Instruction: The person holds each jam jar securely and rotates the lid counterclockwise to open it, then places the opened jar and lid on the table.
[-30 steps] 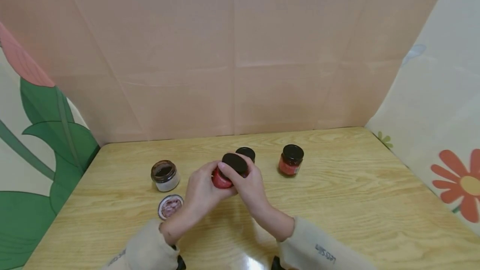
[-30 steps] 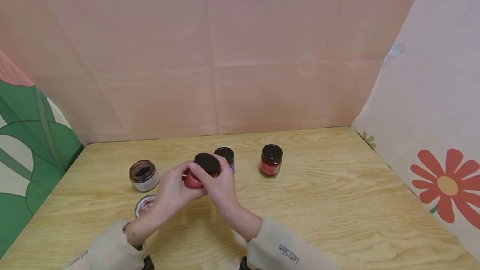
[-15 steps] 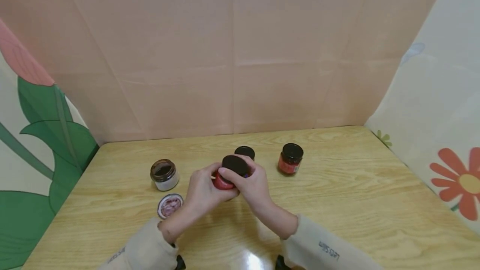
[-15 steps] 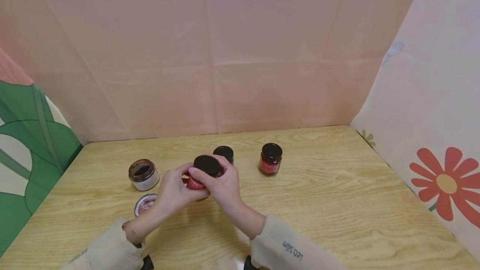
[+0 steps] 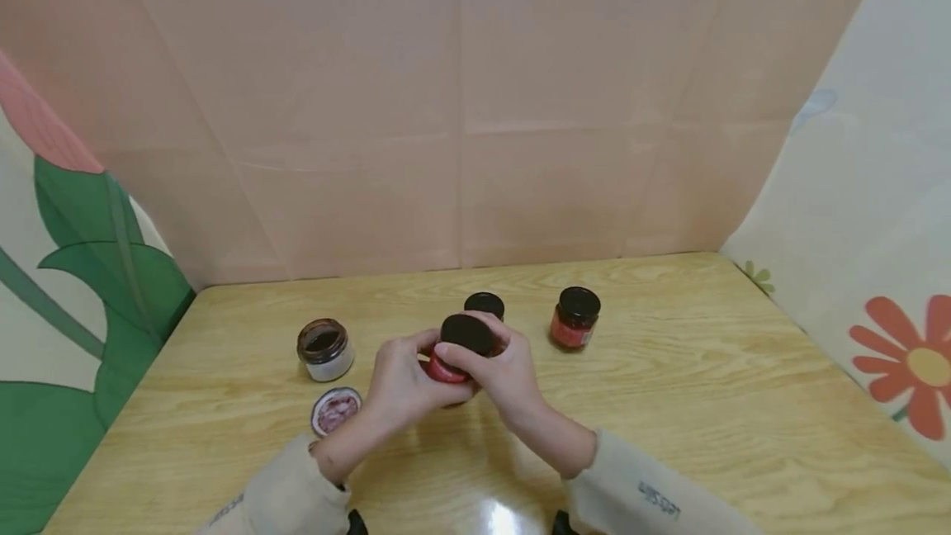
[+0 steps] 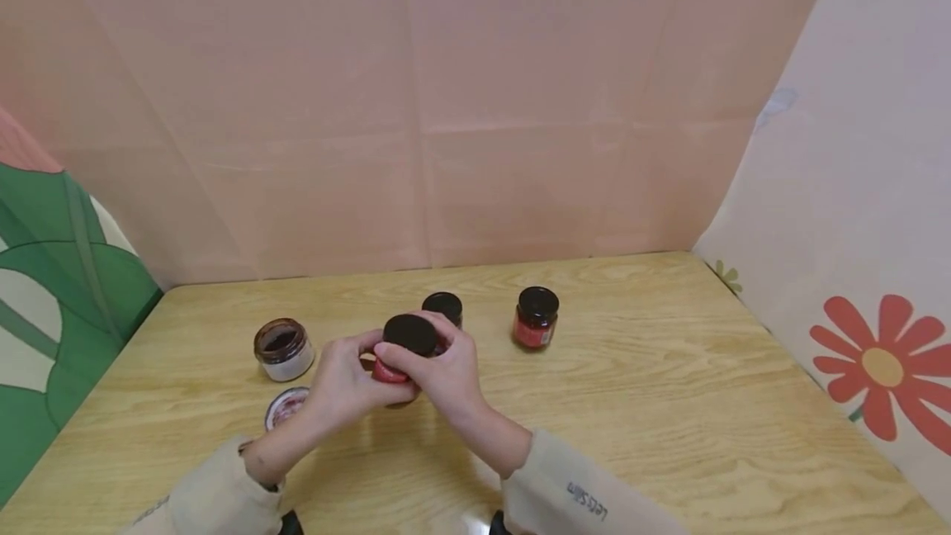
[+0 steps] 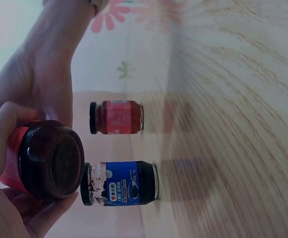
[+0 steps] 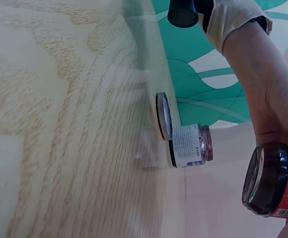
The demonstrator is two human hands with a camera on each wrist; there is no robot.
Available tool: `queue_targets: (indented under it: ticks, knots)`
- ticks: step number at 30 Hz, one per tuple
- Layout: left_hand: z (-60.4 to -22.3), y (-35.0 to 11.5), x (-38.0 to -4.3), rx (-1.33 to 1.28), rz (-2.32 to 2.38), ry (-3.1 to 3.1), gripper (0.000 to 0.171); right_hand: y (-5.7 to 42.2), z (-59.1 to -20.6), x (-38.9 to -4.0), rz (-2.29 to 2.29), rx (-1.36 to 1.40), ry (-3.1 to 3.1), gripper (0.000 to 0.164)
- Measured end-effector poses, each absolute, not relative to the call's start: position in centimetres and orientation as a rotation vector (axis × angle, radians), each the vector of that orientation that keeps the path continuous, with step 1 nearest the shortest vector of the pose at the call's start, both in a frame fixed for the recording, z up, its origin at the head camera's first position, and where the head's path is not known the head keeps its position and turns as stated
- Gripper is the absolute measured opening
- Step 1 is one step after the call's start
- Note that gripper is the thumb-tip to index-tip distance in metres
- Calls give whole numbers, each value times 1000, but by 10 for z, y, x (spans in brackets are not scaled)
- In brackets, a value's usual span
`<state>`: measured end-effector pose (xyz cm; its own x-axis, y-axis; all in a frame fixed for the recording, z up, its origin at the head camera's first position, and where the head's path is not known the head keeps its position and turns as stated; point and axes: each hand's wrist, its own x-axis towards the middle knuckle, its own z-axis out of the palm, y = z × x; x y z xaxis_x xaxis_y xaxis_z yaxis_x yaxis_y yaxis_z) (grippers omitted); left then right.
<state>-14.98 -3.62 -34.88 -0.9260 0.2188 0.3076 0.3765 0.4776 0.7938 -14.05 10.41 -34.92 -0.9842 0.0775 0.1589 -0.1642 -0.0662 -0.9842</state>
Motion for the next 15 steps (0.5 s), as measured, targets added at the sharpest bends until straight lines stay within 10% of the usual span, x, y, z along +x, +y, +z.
queue_targets:
  ticks: [15]
  knots:
    - [-349,-35,-150,-563,-1494,-2556,34,113,-347,-141,2189,231,-2074,42]
